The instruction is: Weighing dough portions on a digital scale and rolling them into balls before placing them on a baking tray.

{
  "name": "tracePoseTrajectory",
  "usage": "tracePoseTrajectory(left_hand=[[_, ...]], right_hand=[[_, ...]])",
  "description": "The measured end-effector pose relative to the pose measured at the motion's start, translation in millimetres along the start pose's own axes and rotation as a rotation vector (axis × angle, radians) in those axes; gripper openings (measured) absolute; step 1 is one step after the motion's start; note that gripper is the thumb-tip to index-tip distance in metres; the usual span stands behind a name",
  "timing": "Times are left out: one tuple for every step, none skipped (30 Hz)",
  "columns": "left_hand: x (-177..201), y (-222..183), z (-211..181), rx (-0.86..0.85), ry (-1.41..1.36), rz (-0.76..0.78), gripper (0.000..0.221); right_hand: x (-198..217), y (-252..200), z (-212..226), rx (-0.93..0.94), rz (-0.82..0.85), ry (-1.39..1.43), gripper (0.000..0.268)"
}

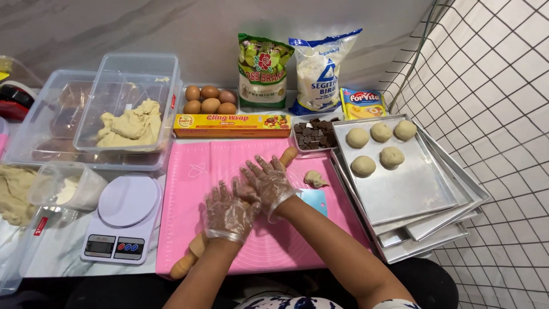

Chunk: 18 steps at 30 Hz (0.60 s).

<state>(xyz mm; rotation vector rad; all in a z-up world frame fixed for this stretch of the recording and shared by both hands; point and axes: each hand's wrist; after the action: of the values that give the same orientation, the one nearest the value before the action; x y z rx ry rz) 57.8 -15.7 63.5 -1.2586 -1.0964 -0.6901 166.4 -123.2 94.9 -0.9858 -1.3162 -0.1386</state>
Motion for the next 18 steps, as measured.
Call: tracePoseTrajectory(left_hand=[[-2,-3,-6,-0.002,-0.012,-0.007,0.094],[-4,-6,-12,-0.003,-0.026,-0.015,0.099],[-28,0,-14,-0.004,-0.027,-0.016,0.099],[-52,5,-15,-0.020,-0.037,-0.144,0.105],[-77,10,-17,-0.035,-0.047,-0.273,0.111],[-87,8,-20,-0.035,-0.046,-0.273,0.111],[-97,6,-24,-0.085,-0.043,-0.425,0.108],[-109,2,-27,-0.134,-0.040,-0.575,0.107],[-116,-2,-28,-0.133,-0.038,-0.574,0.107],[-123,-6,-29,-0.143,0.029,-0.590,0.100],[-130,-10,-30,-0.154,0.097,-0.605,0.093],[-132,-7,-29,-0.152,0.096,-0.606,0.093],[-134,-5,-27,-0.196,-0.238,-0.450,0.082],[-137,-4,-26,-0.231,-0.572,-0.286,0.076],[-117,-5,-24,-0.227,-0.575,-0.285,0.076],[-97,-7,-20,-0.218,-0.406,-0.245,0.080],[-77,-8,-17,-0.208,-0.237,-0.203,0.084],[-51,-18,-15,-0.198,-0.238,-0.201,0.084]], right_hand=[[-3,-16,-1,0.018,-0.087,0.029,0.077],[-6,-31,-1,0.039,-0.176,0.056,0.074],[-26,-20,-7,0.037,-0.176,0.055,0.074],[-47,-9,-13,0.054,-0.099,-0.017,0.112],[-67,3,-19,0.070,-0.021,-0.088,0.156],[-104,18,-26,0.070,-0.023,-0.088,0.156],[-141,34,-34,0.121,-0.355,-0.041,0.117],[-178,49,-40,0.171,-0.685,0.009,0.080],[-169,28,-38,0.172,-0.684,0.011,0.080],[-160,7,-36,0.160,-0.594,0.049,0.081],[-150,-14,-35,0.147,-0.504,0.086,0.082],[-157,-19,-37,0.148,-0.504,0.085,0.082],[-165,-24,-39,0.062,-0.618,-0.116,0.081],[-172,-29,-42,-0.025,-0.728,-0.319,0.080],[-174,-34,-44,-0.020,-0.727,-0.321,0.080],[-176,-38,-46,0.059,-0.608,-0.128,0.076],[-177,-41,-48,0.134,-0.487,0.064,0.072],[-168,-50,-46,0.143,-0.485,0.064,0.072]])
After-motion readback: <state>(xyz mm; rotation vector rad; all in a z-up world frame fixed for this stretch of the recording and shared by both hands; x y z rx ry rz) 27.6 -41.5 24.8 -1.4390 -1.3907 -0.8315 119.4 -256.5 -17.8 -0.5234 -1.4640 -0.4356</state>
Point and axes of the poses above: each hand's wrist, its own y-axis towards the middle knuckle, its own x-axis out of the back of the hand, z = x × y, and after that the axes turned 9 degrees about z, right-handed
